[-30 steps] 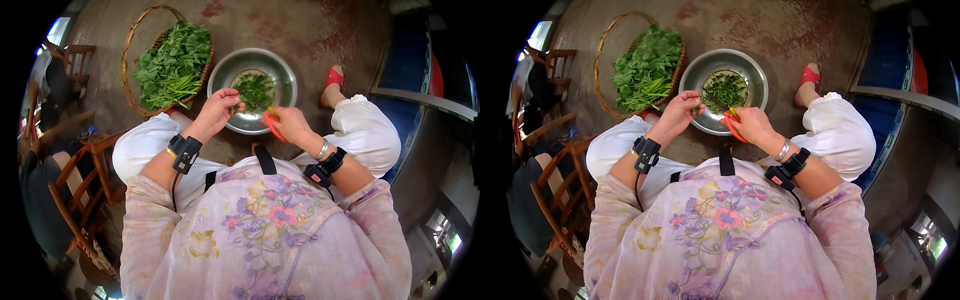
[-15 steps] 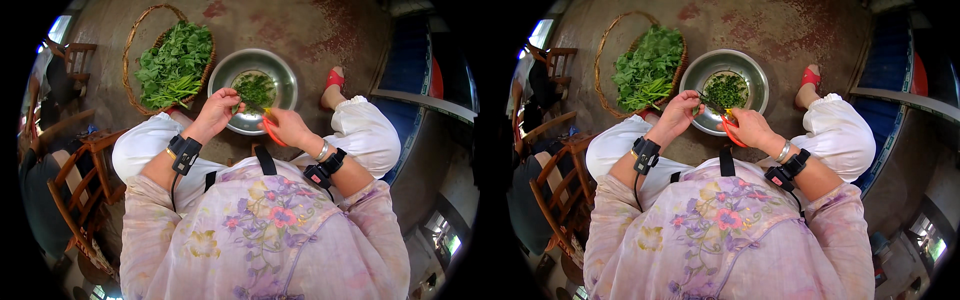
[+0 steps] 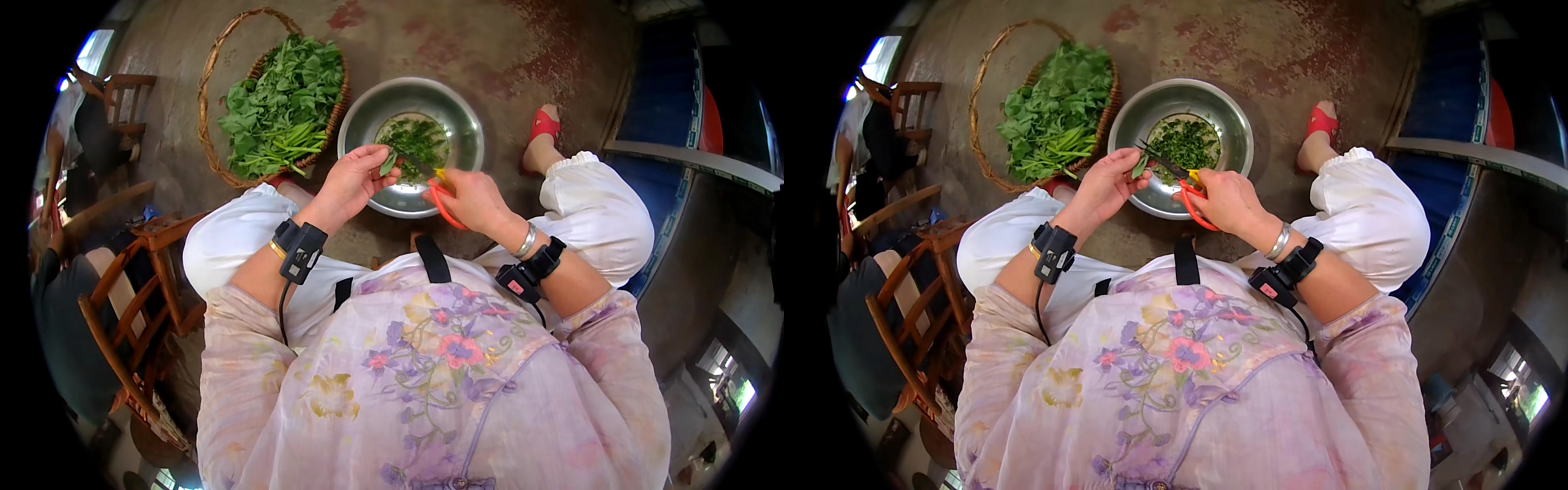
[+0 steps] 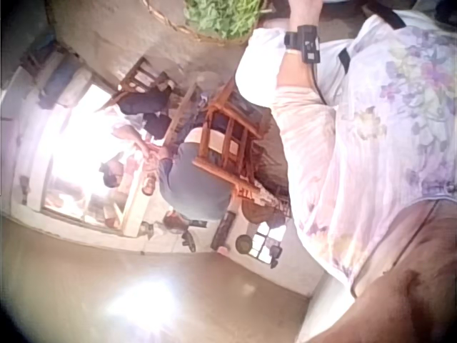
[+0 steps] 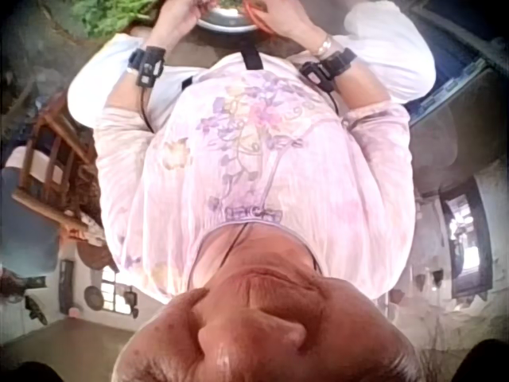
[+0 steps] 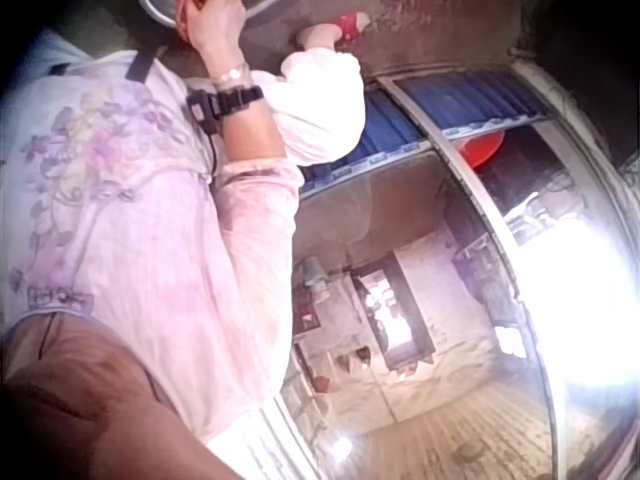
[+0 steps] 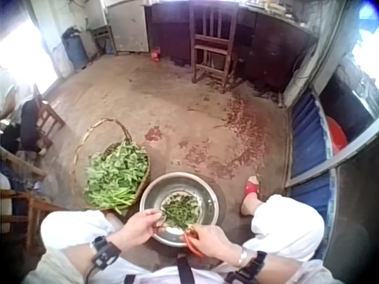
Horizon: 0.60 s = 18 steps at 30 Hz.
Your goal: The person uses a pair of scissors to cut green leafy sprigs into small pieces over a metal bowl, holding the sprigs in one hand and the tool in the other.
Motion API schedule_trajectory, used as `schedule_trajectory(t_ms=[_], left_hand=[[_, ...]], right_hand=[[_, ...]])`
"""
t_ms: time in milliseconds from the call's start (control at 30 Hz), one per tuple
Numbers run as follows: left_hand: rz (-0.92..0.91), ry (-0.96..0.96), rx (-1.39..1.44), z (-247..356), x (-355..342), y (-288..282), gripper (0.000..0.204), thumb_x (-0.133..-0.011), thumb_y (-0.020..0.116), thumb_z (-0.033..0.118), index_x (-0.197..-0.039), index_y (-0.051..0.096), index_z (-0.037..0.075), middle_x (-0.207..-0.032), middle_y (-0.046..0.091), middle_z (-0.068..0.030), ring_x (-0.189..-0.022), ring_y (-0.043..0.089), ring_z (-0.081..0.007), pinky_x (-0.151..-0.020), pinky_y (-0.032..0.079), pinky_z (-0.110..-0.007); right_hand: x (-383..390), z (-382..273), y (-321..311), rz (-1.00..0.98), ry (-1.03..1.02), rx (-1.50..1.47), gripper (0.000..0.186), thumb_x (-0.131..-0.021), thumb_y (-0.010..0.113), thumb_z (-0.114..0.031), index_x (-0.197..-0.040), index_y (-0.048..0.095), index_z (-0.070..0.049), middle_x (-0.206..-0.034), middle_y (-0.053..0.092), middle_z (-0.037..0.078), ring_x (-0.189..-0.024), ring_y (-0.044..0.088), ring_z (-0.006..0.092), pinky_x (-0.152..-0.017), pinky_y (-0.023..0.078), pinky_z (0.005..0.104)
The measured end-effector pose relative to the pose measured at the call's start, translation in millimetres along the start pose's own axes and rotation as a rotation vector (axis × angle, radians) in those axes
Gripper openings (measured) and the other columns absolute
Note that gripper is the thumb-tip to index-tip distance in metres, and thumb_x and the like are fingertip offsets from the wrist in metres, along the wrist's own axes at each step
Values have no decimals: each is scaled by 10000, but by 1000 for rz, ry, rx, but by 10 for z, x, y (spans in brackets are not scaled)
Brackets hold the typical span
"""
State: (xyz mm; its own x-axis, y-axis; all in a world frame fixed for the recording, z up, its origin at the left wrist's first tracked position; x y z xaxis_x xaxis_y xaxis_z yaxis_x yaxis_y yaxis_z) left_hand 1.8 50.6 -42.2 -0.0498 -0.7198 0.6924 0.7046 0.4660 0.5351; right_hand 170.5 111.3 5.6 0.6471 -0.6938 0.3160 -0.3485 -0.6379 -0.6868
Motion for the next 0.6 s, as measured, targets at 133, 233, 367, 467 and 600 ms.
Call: schedule_trajectory(t_ms=[133,233,367,467,600], left_hand=[[-17,32,-24,16,-7,20,89,-881,592,63,-965,571,40,-890,607,-57,-781,612,-181,-699,518,-289],[-14,25,-5,25,1,32,74,-879,586,47,-950,568,38,-886,607,-58,-771,606,-169,-700,514,-280],[-41,33,-29,37,-26,12,77,-874,587,40,-949,568,39,-883,608,-57,-754,593,-151,-690,504,-269],[-19,43,-48,45,-41,-18,82,-866,597,29,-942,568,26,-845,609,-56,-723,606,-164,-674,514,-287],[-23,53,-49,50,-51,-16,83,-868,594,27,-946,566,30,-851,604,-53,-720,604,-161,-664,511,-282]], right_hand=[[-2,-9,-20,7,-6,26,444,-789,660,-457,-760,592,-19,-674,604,196,-666,599,384,-587,462,446],[0,5,-8,20,-23,40,414,-786,678,-434,-796,610,-25,-697,610,193,-673,598,386,-573,460,436],[-7,-20,-13,-12,-64,43,419,-782,683,-433,-818,624,-19,-691,610,193,-658,593,385,-567,460,428],[-25,70,29,-24,-21,-67,427,-797,669,-434,-827,632,-10,-705,613,197,-667,600,375,-587,464,415],[11,105,84,-169,138,-169,435,-816,648,-435,-887,624,-7,-752,622,199,-715,615,358,-630,469,404]])
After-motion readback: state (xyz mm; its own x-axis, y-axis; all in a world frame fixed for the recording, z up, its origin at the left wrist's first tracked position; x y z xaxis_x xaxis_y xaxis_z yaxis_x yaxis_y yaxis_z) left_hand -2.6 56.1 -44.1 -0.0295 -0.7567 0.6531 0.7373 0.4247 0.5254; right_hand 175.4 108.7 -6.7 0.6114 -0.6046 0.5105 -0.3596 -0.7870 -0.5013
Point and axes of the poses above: each hand's wrist, its own x-axis away from the middle knuckle, its own y-axis out of the palm, z = x × y, the point moved 8 cm from there along -x, towards the middle knuckle
